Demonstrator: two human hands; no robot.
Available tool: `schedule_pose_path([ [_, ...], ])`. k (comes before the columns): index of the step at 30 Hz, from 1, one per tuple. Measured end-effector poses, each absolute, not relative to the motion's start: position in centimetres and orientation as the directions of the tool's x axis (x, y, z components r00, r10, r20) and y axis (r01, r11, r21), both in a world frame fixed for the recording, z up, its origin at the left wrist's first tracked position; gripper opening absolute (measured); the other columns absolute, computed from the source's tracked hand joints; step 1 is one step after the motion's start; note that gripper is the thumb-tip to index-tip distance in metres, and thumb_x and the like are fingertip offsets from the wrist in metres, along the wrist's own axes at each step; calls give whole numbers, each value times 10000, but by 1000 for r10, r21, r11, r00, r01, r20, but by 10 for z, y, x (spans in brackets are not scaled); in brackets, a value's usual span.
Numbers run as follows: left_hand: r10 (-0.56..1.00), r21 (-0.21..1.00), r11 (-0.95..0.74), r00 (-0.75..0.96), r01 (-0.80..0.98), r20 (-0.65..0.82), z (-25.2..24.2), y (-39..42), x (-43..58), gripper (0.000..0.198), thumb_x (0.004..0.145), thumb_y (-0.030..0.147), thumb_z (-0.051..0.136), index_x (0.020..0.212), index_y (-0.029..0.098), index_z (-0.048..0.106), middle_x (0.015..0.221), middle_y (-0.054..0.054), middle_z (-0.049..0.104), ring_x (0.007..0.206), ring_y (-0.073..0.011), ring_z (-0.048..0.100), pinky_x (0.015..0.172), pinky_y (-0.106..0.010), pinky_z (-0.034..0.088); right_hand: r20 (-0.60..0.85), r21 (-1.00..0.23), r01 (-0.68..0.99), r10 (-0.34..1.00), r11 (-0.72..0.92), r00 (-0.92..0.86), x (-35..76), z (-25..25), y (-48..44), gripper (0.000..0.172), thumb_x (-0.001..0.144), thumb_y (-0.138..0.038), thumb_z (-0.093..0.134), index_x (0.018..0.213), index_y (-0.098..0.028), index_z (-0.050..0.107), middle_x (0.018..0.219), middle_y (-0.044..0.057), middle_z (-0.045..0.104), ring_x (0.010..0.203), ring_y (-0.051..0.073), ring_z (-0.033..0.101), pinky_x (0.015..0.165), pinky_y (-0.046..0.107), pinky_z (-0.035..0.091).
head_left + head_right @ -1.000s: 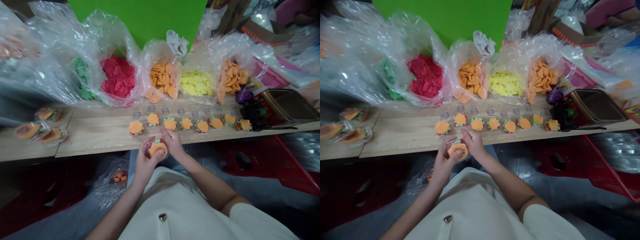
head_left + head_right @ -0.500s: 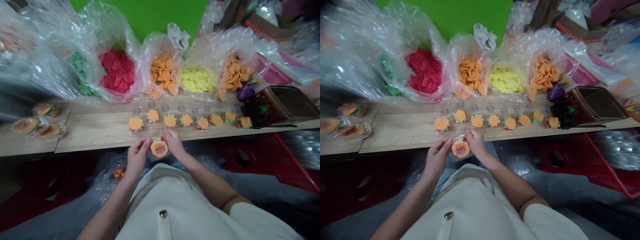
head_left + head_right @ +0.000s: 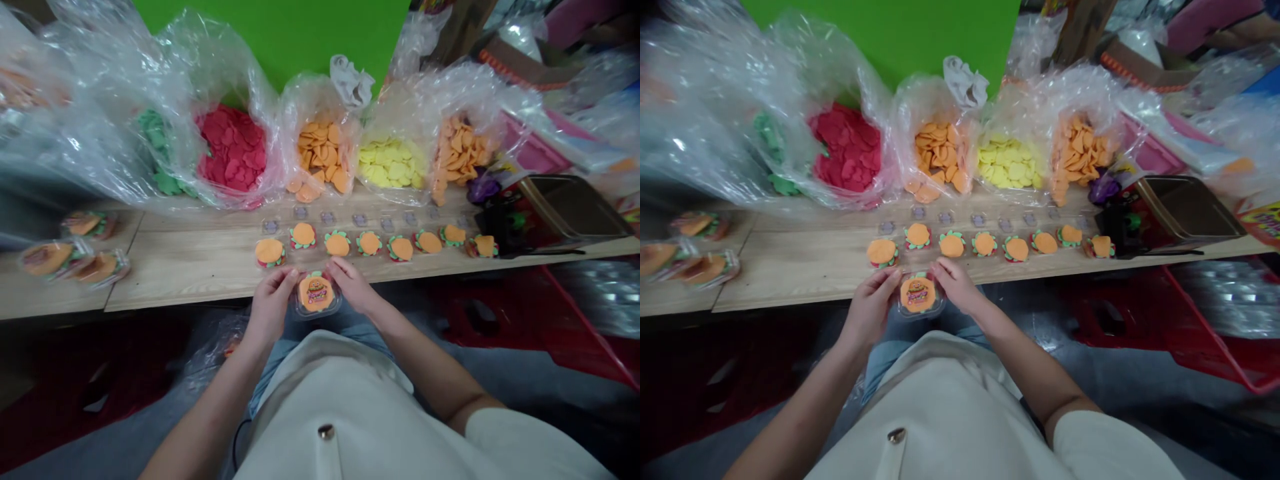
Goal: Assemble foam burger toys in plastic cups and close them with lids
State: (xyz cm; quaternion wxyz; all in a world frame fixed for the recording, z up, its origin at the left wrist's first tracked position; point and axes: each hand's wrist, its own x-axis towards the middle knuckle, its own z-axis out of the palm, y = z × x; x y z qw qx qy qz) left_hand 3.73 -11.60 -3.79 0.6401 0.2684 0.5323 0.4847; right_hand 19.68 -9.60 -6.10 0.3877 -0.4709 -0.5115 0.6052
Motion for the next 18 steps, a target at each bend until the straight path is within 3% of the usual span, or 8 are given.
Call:
schedule_pose_path([
  [4, 870, 813, 489, 113, -316, -480, -37, -115, 32, 361, 708, 396, 634, 990, 171, 619, 813, -23, 621, 645, -104, 569, 548, -211, 483, -196, -973, -97, 971, -211, -139, 194, -73, -91, 343, 793, -510, 478, 665, -200, 406, 561, -69, 334, 490, 73, 324, 463, 187, 306],
  [7, 841, 766, 540, 258, -348, -475, -30, -120, 28, 489, 706, 307, 657, 1176, 288, 521, 969, -7, 597, 715, -97, 581, 642, -249, 527, -190, -977, -88, 979, -196, -75, 192, -71, -84, 364, 773, -534, 490, 665, -195, 415, 570, -63, 350, 504, 74, 345, 475, 192, 324],
  [12, 867, 739, 491, 175, -461, -467, -29, -131, 32, 516, 716, 235, 655, 1206, 286, 503, 929, 1, 587, 730, -69, 577, 745, -235, 522, -235, -970, -64, 972, -235, -8, 189, -69, -78, 379, 777, -548, 464, 639, -200, 405, 511, -66, 338, 445, 76, 326, 412, 199, 294],
  [18, 887, 774, 454, 148, -441, -437, -28, -134, 38, 478, 724, 243, 637, 1189, 253, 524, 979, -18, 569, 819, -102, 573, 774, -262, 508, -166, -976, 129, 983, -175, 78, 194, -64, -82, 391, 798, -554, 430, 638, -197, 425, 497, -58, 366, 443, 80, 356, 405, 203, 307],
])
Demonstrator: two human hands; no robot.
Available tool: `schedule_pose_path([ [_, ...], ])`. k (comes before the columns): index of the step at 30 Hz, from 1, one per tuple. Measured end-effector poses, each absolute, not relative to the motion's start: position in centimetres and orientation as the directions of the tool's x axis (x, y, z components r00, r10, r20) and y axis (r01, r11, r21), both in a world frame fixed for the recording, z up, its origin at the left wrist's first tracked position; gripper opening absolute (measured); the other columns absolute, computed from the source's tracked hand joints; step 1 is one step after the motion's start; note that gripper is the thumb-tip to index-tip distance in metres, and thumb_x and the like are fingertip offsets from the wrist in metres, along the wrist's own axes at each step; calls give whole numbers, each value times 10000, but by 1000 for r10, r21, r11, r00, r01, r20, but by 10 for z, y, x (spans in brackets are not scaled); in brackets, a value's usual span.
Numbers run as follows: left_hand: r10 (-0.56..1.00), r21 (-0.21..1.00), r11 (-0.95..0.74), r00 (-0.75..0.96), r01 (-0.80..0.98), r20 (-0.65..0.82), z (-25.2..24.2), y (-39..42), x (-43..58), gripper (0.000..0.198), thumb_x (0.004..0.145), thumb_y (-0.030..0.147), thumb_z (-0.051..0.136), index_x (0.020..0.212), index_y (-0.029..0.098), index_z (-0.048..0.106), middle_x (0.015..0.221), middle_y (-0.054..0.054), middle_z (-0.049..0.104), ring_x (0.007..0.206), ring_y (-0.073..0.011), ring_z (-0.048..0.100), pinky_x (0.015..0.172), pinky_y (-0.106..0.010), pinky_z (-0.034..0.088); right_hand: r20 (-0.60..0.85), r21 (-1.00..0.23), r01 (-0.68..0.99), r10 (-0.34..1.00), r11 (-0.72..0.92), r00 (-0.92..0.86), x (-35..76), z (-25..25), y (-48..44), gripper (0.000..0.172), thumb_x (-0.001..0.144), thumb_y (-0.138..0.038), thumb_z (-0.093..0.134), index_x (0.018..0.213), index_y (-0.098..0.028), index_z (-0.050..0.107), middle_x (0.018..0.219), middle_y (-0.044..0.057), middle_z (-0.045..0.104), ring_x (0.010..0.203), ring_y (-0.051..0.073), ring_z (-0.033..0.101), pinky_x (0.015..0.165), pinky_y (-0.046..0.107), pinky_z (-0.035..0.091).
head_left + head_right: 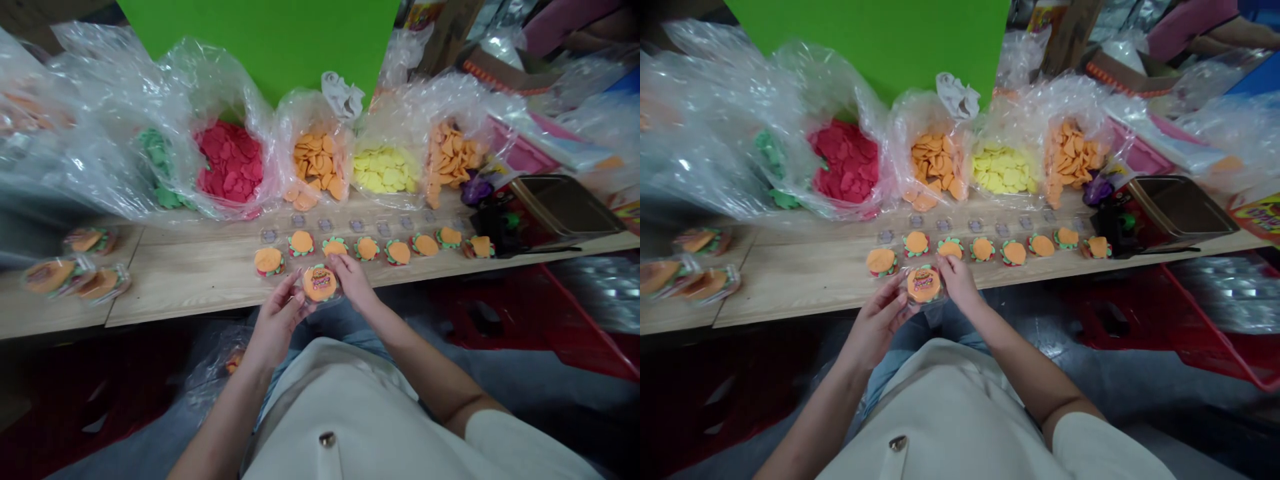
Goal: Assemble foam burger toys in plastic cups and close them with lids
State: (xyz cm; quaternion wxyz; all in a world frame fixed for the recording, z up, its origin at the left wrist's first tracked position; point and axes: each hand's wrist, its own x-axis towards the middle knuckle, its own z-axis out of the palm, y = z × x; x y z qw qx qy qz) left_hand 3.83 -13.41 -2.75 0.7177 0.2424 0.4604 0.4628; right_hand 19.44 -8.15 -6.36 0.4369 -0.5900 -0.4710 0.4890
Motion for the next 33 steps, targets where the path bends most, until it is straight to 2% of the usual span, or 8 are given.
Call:
schedule_pose_path([
  [9, 922, 815, 378, 99, -439, -374, -25, -132, 45, 486, 748, 238, 606, 1218, 254, 485, 927, -15, 550, 853, -116, 550, 790, -268, 483, -281, -960, -1, 957, -281, 76, 188, -53, -120, 336, 840, -568, 337, 779, -244, 406, 496, -66, 424, 357, 108, 438, 339, 227, 378],
  [13, 919, 823, 392, 132, -411, -372, -25, -138, 41, 472, 742, 245, 606, 1195, 290, 484, 1016, -15, 562, 888, -136, 549, 785, -289, 485, -231, -973, -41, 972, -229, 42, 190, -58, -130, 327, 849, -561, 324, 756, -252, 376, 497, -66, 425, 372, 111, 440, 372, 235, 395],
  [15, 926, 833, 378, 140, -405, -352, -24, -135, 34, 354, 739, 255, 602, 1089, 280, 553, 971, -5, 584, 853, -137, 558, 757, -291, 490, -204, -978, -27, 978, -205, -39, 197, -56, -131, 335, 850, -558, 327, 735, -246, 367, 500, -64, 433, 387, 111, 457, 390, 236, 398],
  [18, 927, 896, 366, 176, -252, -330, -18, -119, 24, 196, 739, 320, 596, 887, 202, 648, 828, -22, 626, 782, -151, 573, 701, -265, 480, -175, -985, 56, 954, -166, -244, 209, -48, -131, 335, 858, -531, 341, 729, -230, 408, 517, -55, 458, 417, 105, 480, 417, 229, 400],
  [21, 874, 925, 379, 321, 16, -364, -9, -105, 22, 254, 691, 338, 648, 882, 175, 687, 829, -61, 669, 767, -187, 590, 645, -265, 467, -149, -986, 126, 910, -108, -387, 217, -41, -129, 322, 869, -496, 348, 797, -212, 482, 564, -44, 492, 435, 95, 481, 431, 224, 404],
  [23, 871, 935, 347, 343, 81, -353, -7, -103, 27, 256, 682, 334, 655, 881, 180, 699, 862, -70, 682, 771, -198, 597, 627, -266, 461, -164, -983, 140, 892, -115, -420, 220, -41, -129, 314, 870, -486, 353, 830, -206, 489, 578, -45, 495, 424, 89, 473, 411, 215, 392],
  [29, 870, 895, 447, 238, -11, -431, -25, -130, 41, 275, 713, 362, 628, 914, 183, 687, 920, -67, 685, 793, -187, 607, 682, -277, 465, -248, -962, 218, 865, -165, -436, 229, -48, -141, 332, 881, -476, 325, 707, -206, 411, 505, -66, 427, 380, 78, 438, 358, 188, 328],
  [33, 753, 762, 624, 394, -173, -527, -30, -140, 35, 314, 742, 392, 599, 985, 194, 625, 980, -69, 655, 818, -191, 615, 701, -301, 490, -244, -946, 311, 838, -94, -489, 231, -42, -132, 345, 878, -465, 344, 673, -198, 417, 499, -67, 416, 379, 66, 423, 363, 179, 305],
])
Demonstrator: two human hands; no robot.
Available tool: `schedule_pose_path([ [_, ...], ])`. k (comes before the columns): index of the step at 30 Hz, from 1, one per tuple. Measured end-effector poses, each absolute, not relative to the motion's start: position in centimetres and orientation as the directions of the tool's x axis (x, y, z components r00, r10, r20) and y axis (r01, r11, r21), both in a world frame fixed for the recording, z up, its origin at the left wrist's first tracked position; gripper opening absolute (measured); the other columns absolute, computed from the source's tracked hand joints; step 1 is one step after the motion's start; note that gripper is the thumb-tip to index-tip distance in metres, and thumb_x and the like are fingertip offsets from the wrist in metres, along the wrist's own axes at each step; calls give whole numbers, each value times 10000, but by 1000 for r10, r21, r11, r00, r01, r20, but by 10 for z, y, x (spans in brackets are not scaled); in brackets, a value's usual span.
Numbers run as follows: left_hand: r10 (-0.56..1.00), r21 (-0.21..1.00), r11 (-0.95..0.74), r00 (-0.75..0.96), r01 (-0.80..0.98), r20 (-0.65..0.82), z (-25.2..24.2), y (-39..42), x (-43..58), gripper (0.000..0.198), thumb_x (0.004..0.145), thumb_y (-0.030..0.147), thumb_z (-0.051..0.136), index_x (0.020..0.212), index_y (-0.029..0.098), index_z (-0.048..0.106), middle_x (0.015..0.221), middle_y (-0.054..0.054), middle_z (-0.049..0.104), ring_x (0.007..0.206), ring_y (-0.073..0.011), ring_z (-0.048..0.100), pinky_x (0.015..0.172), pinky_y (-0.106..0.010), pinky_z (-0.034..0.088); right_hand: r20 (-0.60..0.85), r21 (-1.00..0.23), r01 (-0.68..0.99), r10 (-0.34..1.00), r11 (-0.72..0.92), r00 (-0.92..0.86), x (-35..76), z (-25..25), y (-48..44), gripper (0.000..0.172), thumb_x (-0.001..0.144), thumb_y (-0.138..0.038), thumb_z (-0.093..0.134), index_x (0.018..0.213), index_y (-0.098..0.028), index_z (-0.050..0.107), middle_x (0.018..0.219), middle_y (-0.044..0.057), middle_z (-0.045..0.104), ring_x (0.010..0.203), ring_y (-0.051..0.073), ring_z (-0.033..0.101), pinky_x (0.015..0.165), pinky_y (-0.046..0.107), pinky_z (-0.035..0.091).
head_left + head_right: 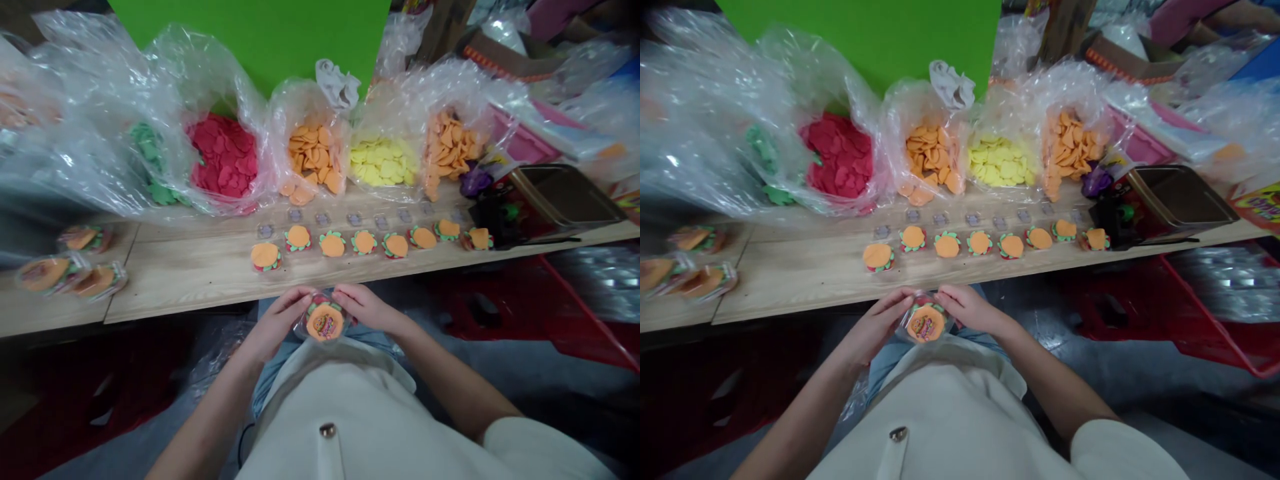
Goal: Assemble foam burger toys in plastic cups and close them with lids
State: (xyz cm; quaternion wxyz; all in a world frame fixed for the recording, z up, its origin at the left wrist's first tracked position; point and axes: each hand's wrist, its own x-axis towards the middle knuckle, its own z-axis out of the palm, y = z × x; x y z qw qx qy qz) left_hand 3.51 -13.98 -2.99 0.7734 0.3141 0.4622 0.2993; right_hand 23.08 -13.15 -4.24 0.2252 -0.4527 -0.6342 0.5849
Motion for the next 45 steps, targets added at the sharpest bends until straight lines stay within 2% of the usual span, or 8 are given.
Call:
schedule_pose_path([
  [4, 700, 719, 667, 491, -193, -518, -24, -135, 34, 392, 723, 346, 635, 1086, 240, 530, 982, -56, 620, 790, -189, 622, 626, -307, 527, -209, -960, 270, 834, -75, -511, 219, -42, -106, 339, 862, -469, 381, 670, -194, 432, 521, -67, 412, 400, 61, 407, 373, 176, 308],
  [8, 840, 777, 541, 258, -322, -478, -24, -129, 43, 352, 721, 313, 641, 1039, 253, 502, 959, -14, 582, 766, -152, 612, 621, -321, 547, -148, -983, 139, 967, -121, -206, 201, -54, -108, 308, 874, -448, 362, 696, -202, 416, 533, -63, 410, 442, 75, 425, 416, 186, 357],
  [13, 924, 843, 352, 10, -405, -381, -29, -132, 57, 349, 726, 317, 631, 1030, 255, 472, 965, -7, 580, 770, -148, 614, 644, -314, 537, -262, -963, 0, 943, -268, -205, 184, -66, -147, 177, 888, -361, 338, 813, -220, 414, 617, -45, 494, 512, 105, 522, 497, 237, 445],
  [20, 946, 927, 126, -238, -355, -219, -29, -141, 73, 430, 697, 271, 658, 1078, 233, 461, 981, -24, 576, 819, -128, 584, 752, -266, 489, -113, -993, -4, 987, -114, -114, 178, -54, -151, 125, 887, -288, 351, 788, -226, 395, 634, -46, 479, 551, 103, 496, 544, 239, 422],
  [26, 953, 876, 243, -67, -416, -296, -27, -137, 64, 360, 739, 342, 609, 1071, 225, 536, 1001, -31, 621, 847, -152, 596, 753, -276, 475, -150, -956, -237, 983, -171, -106, 181, -65, -151, 164, 876, -358, 378, 773, -232, 360, 614, -56, 468, 515, 102, 480, 491, 234, 427],
  [36, 894, 829, 406, -19, -385, -447, -31, -131, 26, 219, 662, 260, 704, 854, 173, 645, 786, 5, 634, 703, -93, 570, 662, -213, 474, -45, -993, -105, 991, -59, -130, 203, -64, -150, 167, 887, -364, 384, 798, -223, 394, 668, -30, 536, 611, 114, 551, 603, 264, 445],
  [41, 916, 848, 365, -13, -383, -400, -30, -139, 31, 170, 665, 231, 701, 803, 164, 628, 764, 11, 624, 639, -65, 542, 611, -178, 457, -181, -949, -221, 963, -224, -201, 205, -65, -154, 238, 845, -442, 436, 756, -226, 389, 647, -43, 522, 570, 117, 553, 573, 277, 470],
  [45, 888, 764, 383, -19, -520, -459, -37, -136, 44, 163, 674, 238, 691, 790, 155, 612, 767, 12, 614, 648, -65, 547, 629, -190, 455, -283, -878, -375, 954, -298, -95, 201, -65, -151, 219, 832, -421, 468, 763, -226, 397, 607, -63, 493, 533, 103, 536, 550, 269, 479],
])
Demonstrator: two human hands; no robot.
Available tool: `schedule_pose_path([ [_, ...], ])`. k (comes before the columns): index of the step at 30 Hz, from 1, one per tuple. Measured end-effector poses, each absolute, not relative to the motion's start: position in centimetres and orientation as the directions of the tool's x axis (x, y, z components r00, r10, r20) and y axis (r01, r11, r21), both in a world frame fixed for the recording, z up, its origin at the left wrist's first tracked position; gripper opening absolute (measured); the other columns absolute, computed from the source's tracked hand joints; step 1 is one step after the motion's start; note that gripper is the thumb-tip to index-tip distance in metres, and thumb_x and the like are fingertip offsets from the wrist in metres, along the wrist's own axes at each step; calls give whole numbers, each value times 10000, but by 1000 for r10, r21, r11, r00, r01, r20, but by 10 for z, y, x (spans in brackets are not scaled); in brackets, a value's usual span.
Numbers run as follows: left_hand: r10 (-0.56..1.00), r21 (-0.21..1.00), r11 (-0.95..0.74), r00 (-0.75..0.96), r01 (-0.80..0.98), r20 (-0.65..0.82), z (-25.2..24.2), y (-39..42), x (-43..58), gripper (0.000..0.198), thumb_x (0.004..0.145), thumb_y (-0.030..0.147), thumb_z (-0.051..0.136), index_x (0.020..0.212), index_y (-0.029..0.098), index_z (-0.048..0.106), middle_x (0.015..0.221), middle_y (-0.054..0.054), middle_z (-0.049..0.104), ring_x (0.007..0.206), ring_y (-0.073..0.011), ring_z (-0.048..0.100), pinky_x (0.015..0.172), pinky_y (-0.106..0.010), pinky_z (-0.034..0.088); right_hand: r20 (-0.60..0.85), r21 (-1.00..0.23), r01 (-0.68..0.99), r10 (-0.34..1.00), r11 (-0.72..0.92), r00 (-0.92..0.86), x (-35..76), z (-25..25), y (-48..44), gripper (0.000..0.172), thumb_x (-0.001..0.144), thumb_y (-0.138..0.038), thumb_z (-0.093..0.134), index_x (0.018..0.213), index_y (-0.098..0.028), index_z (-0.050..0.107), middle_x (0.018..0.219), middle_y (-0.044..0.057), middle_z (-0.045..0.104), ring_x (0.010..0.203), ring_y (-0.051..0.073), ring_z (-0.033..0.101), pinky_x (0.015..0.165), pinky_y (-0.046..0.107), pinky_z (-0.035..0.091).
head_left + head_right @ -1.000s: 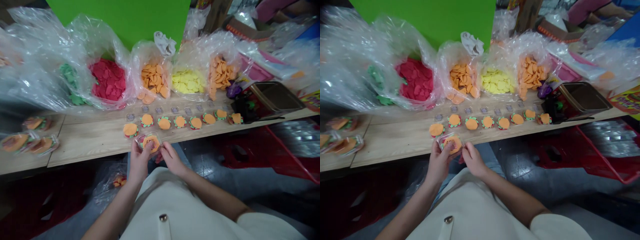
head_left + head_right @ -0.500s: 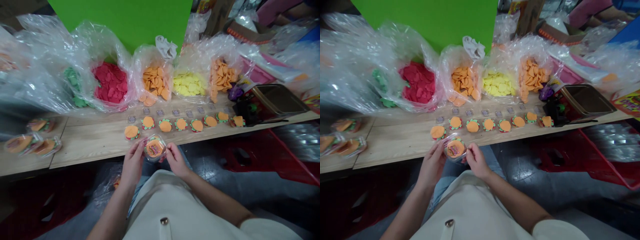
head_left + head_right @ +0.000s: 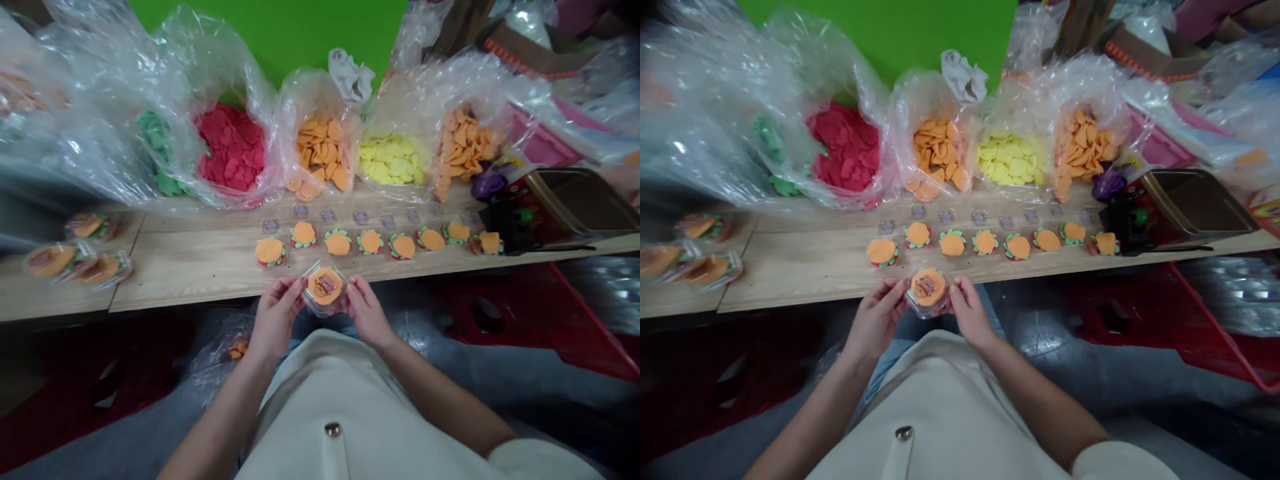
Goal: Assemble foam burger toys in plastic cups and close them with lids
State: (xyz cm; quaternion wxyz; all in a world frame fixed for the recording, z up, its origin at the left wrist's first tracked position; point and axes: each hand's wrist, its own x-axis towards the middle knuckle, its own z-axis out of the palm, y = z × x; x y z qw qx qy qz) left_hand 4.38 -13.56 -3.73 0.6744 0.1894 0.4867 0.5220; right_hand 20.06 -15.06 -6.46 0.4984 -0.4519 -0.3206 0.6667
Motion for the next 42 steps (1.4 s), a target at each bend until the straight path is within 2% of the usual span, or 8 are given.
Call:
schedule_pose_path([
  [6, 914, 798, 232, -156, -557, -375, -40, -133, 60, 166, 686, 242, 675, 789, 165, 570, 834, 0, 622, 750, -98, 569, 671, -210, 444, -420, -814, -400, 902, -422, -97, 186, -53, -147, 216, 782, -408, 515, 807, -205, 442, 647, -39, 548, 590, 119, 568, 583, 294, 512],
  [14, 951, 905, 168, -176, -390, -253, -35, -148, 64, 165, 730, 276, 627, 834, 198, 526, 820, 13, 553, 720, -99, 529, 700, -233, 443, -382, -811, -436, 918, -389, -108, 183, -58, -149, 199, 801, -376, 499, 902, -222, 423, 713, -37, 558, 575, 116, 568, 558, 308, 514],
  [20, 929, 887, 370, 116, -276, -351, -34, -158, 36, 255, 749, 321, 588, 965, 200, 528, 879, -23, 563, 779, -142, 539, 721, -274, 451, -295, -925, -101, 859, -367, -419, 220, -48, -151, 73, 814, -258, 430, 861, -204, 417, 668, -38, 542, 575, 111, 557, 578, 285, 476],
  [27, 713, 874, 485, 567, 26, -413, -31, -133, 32, 346, 651, 242, 694, 967, 175, 573, 905, -56, 603, 805, -171, 562, 711, -280, 460, -211, -900, 419, 722, 120, -659, 236, -40, -141, 76, 725, -159, 510, 722, -185, 439, 680, -39, 485, 586, 81, 409, 519, 202, 310],
  [32, 889, 878, 444, 216, -181, -405, -52, -167, 55, 281, 691, 279, 664, 920, 199, 522, 906, -25, 594, 805, -155, 571, 697, -265, 460, -262, -943, 320, 793, -90, -550, 240, -53, -153, 39, 838, -219, 393, 808, -196, 402, 684, -40, 479, 609, 91, 457, 550, 208, 357],
  [35, 911, 883, 406, 171, -235, -374, -56, -183, 56, 229, 702, 275, 653, 883, 206, 531, 966, -36, 593, 920, -184, 565, 780, -301, 447, -227, -923, 384, 800, 5, -556, 244, -57, -168, 60, 839, -194, 387, 792, -191, 426, 709, -28, 485, 635, 97, 441, 572, 214, 350],
  [38, 856, 912, 411, 343, 3, -387, -46, -181, 45, 144, 719, 279, 632, 841, 204, 625, 893, -55, 627, 855, -188, 571, 765, -309, 439, -196, -887, 438, 737, 149, -647, 242, -54, -177, 50, 819, -185, 423, 793, -185, 465, 743, -11, 509, 647, 101, 438, 573, 216, 335],
  [42, 854, 948, 104, 462, 300, -239, -35, -170, 31, 118, 702, 264, 646, 804, 258, 706, 792, -46, 640, 784, -185, 560, 740, -307, 426, -153, -807, 505, 718, 306, -679, 231, -50, -180, 53, 798, -185, 432, 762, -188, 471, 706, -3, 507, 620, 111, 425, 564, 228, 307],
])
